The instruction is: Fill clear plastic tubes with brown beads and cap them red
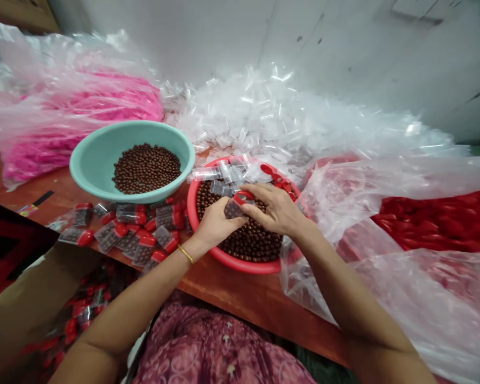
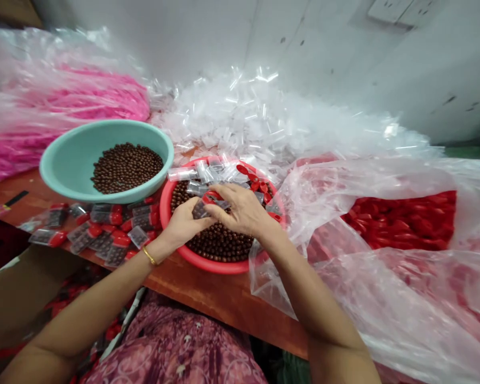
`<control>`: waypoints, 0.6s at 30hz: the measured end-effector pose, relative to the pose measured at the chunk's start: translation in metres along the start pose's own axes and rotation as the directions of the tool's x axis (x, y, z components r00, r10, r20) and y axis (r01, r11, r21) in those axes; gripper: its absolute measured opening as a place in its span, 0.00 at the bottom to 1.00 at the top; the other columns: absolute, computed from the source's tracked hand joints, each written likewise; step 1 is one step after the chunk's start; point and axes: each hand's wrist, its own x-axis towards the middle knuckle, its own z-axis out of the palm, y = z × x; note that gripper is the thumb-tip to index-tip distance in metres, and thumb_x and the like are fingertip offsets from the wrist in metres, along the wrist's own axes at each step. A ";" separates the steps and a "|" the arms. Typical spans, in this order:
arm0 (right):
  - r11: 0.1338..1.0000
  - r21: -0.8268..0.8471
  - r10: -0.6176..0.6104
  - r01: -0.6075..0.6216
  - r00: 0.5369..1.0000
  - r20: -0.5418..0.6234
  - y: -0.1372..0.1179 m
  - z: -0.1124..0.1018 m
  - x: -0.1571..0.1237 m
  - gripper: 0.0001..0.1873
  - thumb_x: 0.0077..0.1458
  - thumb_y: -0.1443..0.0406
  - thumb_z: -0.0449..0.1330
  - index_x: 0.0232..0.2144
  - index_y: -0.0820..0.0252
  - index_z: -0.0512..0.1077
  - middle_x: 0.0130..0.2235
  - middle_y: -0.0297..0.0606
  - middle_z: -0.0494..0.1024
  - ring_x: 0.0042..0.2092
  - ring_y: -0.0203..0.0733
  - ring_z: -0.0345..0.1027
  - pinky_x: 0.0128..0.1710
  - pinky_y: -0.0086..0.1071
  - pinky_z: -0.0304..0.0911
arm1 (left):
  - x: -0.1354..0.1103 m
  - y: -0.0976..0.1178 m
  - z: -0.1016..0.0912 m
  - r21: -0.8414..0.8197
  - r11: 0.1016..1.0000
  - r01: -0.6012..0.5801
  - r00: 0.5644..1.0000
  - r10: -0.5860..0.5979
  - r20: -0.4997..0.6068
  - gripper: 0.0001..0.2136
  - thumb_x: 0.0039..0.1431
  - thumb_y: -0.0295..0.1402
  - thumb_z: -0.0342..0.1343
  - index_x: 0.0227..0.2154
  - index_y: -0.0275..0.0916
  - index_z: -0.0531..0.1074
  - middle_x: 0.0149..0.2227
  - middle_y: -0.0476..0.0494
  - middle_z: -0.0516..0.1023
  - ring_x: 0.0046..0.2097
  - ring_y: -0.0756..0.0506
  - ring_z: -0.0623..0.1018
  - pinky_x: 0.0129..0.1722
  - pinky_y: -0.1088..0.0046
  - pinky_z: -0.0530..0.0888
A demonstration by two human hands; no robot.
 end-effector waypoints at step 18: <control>0.982 -0.185 -0.109 0.041 0.922 -0.372 -0.006 0.049 -0.020 0.35 0.45 0.60 0.60 0.55 0.63 0.58 0.42 0.47 0.75 0.45 0.52 0.70 0.48 0.50 0.65 | -0.002 -0.004 0.002 -0.322 0.944 -0.074 0.986 0.118 0.117 0.13 0.61 0.37 0.47 0.43 0.35 0.66 0.43 0.42 0.73 0.46 0.45 0.71 0.55 0.64 0.64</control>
